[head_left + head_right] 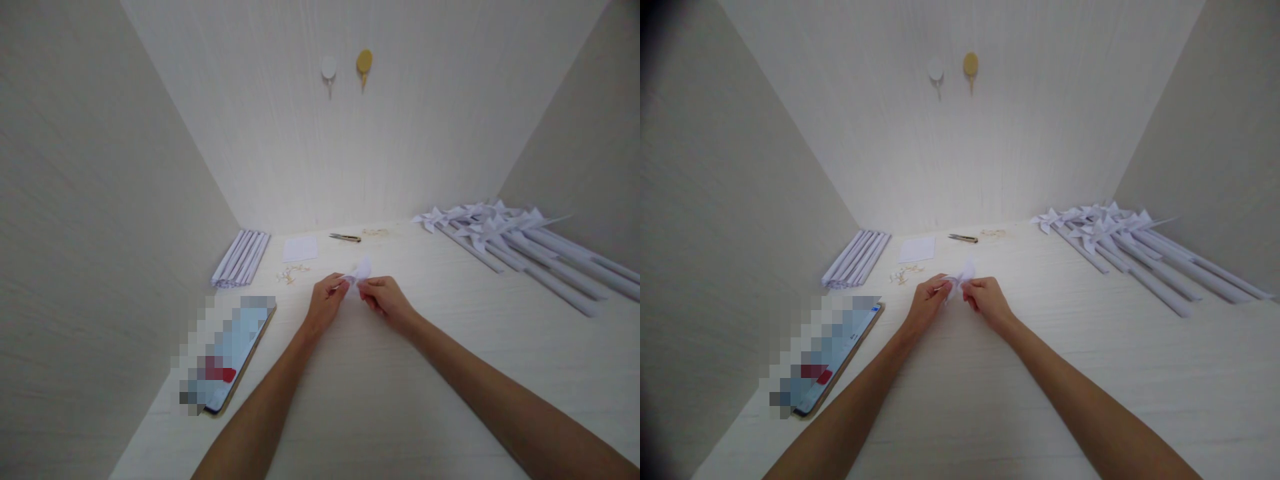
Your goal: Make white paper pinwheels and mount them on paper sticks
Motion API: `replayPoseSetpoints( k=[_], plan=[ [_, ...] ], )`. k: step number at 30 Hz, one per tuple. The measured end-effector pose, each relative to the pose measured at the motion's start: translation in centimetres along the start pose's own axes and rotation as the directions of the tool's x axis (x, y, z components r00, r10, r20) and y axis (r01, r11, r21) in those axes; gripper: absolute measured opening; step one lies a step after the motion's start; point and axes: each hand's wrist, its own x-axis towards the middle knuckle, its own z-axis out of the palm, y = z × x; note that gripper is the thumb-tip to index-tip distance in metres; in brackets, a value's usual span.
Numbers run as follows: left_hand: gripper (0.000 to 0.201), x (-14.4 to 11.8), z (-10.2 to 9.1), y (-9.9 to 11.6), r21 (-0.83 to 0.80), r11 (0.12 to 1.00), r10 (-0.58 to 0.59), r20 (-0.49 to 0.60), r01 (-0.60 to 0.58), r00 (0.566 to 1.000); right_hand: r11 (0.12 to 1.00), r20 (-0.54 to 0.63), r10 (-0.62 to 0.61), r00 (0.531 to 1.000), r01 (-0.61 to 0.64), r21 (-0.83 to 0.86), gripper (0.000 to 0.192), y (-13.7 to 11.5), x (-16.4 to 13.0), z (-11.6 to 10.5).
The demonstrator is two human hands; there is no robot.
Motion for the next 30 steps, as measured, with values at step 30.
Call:
replayPoseSetpoints(
  k=[30],
  plan=[
    [0.023, -0.11, 0.15, 0.2, 0.026, 0.999, 0.019, -0.007, -0.019, 1.0, 0.994, -0.114, -0.105, 0.988, 0.102, -0.038, 0.026, -0.34, -0.31, 0.27]
  ],
)
